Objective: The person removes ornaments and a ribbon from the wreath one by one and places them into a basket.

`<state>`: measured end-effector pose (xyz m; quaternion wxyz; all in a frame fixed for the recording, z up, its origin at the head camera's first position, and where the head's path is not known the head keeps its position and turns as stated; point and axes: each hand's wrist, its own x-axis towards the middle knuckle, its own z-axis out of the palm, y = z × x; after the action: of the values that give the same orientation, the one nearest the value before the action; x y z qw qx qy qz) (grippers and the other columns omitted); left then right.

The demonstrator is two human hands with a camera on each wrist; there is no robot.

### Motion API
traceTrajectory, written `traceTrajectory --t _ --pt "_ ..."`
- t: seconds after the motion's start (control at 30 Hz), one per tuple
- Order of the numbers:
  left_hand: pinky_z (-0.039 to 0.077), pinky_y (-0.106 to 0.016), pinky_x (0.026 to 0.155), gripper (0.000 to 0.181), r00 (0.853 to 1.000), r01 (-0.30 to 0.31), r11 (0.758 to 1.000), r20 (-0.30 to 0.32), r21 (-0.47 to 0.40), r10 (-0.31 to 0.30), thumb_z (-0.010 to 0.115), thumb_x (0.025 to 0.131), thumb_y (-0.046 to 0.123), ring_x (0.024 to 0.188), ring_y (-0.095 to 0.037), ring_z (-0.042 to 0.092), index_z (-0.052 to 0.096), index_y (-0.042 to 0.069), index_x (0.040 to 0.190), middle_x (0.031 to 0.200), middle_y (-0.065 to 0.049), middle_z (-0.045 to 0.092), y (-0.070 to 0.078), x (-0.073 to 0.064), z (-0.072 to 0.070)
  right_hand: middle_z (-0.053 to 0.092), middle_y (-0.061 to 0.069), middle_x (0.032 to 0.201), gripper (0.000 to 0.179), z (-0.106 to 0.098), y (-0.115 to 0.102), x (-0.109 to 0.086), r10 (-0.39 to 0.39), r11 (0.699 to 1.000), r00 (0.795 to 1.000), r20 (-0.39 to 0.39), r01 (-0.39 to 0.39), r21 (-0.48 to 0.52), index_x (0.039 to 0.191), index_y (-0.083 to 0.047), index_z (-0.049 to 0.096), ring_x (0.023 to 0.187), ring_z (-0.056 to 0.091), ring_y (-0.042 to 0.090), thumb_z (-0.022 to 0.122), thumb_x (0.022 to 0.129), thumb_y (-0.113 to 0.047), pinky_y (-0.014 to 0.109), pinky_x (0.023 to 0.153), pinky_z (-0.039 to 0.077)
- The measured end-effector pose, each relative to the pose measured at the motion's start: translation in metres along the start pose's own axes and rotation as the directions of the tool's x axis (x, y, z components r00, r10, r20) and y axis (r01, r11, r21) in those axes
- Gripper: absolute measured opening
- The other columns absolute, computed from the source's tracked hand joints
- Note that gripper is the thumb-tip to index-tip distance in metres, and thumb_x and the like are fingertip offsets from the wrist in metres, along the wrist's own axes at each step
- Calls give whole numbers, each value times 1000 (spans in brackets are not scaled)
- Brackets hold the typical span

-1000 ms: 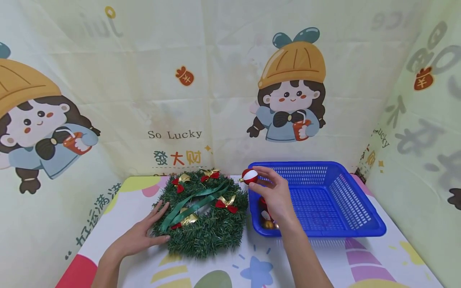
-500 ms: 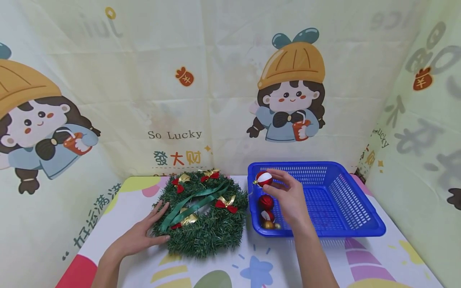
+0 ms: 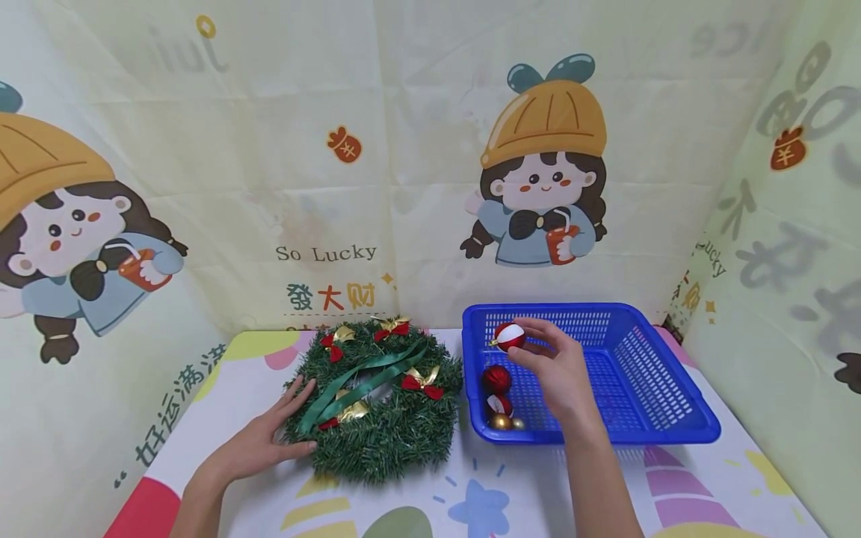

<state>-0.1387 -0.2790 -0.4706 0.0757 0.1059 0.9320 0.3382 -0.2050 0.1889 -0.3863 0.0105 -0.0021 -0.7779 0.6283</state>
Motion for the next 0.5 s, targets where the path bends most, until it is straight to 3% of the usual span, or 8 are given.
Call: traceTrajectory --t 0.5 --pt "35 -77 110 103 1000 10 1000 19 5 -10 76 91 52 154 -57 18 15 26 169 177 -12 0 -1 2 -1 52 13 153 57 -14 2 -1 -60 990 998 -7 59 -132 151 -19 55 131 61 33 75 98 -22 19 89 53"
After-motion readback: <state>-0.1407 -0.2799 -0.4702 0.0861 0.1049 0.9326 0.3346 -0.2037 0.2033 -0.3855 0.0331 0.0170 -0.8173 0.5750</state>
